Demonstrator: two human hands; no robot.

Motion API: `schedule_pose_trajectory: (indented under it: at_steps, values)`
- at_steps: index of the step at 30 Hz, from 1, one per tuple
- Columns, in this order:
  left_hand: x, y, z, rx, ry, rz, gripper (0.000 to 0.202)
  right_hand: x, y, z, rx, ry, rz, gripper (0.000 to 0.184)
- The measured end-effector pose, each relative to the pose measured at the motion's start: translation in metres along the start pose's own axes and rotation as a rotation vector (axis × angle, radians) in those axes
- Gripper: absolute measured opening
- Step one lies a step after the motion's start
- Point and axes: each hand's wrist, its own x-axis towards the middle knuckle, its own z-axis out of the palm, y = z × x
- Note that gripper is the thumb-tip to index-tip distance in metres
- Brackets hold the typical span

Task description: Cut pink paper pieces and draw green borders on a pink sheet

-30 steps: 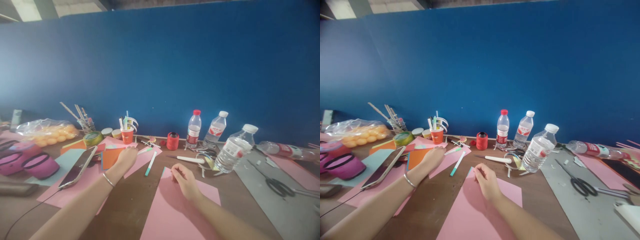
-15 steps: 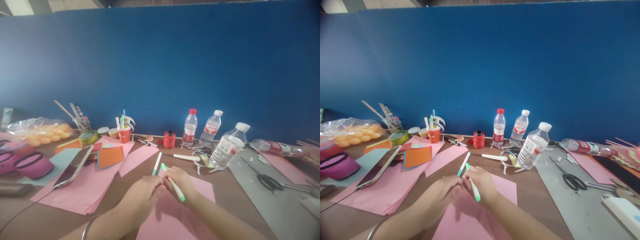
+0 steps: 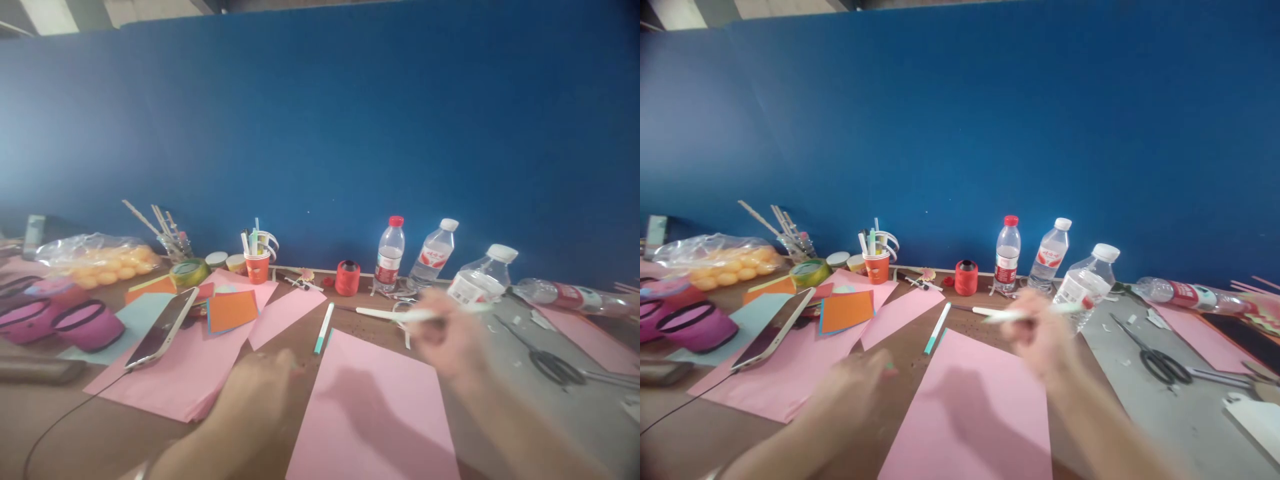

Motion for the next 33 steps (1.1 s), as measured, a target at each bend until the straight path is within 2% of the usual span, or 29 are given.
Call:
schedule_pose_trajectory:
  at_steps: [2,3,5,7,9,11,16,19,21,24,28,30,33]
  values:
    - [-0.006,-0.012,0.007,0.009,-0.036,-0.076,0.011,0.012,-0.019,-0.012,-0.065,0.085,-0.240,0.031]
    - [-0.007,-0.012,0.012,-0.006,-0.049,-0.030,0.015,0.014,-0.020,-0.012,-0.150,0.059,-0.233,0.028]
    - [-0.006,-0.003,0.023,-0.022,-0.013,0.209,0.012,0.011,-0.005,-0.004,-0.315,-0.099,-0.045,0.020]
    - [-0.001,0.014,0.033,-0.032,0.043,0.385,0.016,0.002,0.025,0.010,-0.446,-0.206,0.142,0.007]
    - [0.005,0.029,0.041,-0.016,0.122,0.530,0.031,-0.004,0.055,0.018,-0.465,-0.222,0.233,0.003]
    - [0.012,0.034,0.049,-0.003,0.144,0.588,0.042,-0.004,0.075,0.017,-0.457,-0.212,0.245,0.006]
    - [0.022,0.027,0.054,-0.038,0.076,0.608,0.044,0.010,0.088,-0.002,-0.447,-0.113,0.297,0.011]
    - [0.026,0.021,0.052,-0.054,0.033,0.656,0.043,0.013,0.094,-0.006,-0.502,-0.056,0.331,0.009]
    - [0.028,0.018,0.053,-0.042,0.039,0.697,0.042,0.011,0.099,-0.007,-0.512,-0.066,0.344,0.007]
    - [0.030,0.016,0.064,-0.018,0.149,0.722,0.032,0.006,0.104,-0.008,-0.548,-0.175,0.308,0.006]
    - [0.029,0.015,0.084,-0.015,0.348,0.678,0.016,0.002,0.103,-0.008,-0.762,-0.270,0.276,0.007]
    - [0.027,0.016,0.089,-0.027,0.370,0.669,0.017,0.001,0.102,-0.007,-0.853,-0.276,0.285,0.010]
    - [0.027,0.017,0.088,-0.046,0.335,0.666,0.018,0.002,0.103,-0.005,-0.909,-0.295,0.281,0.013]
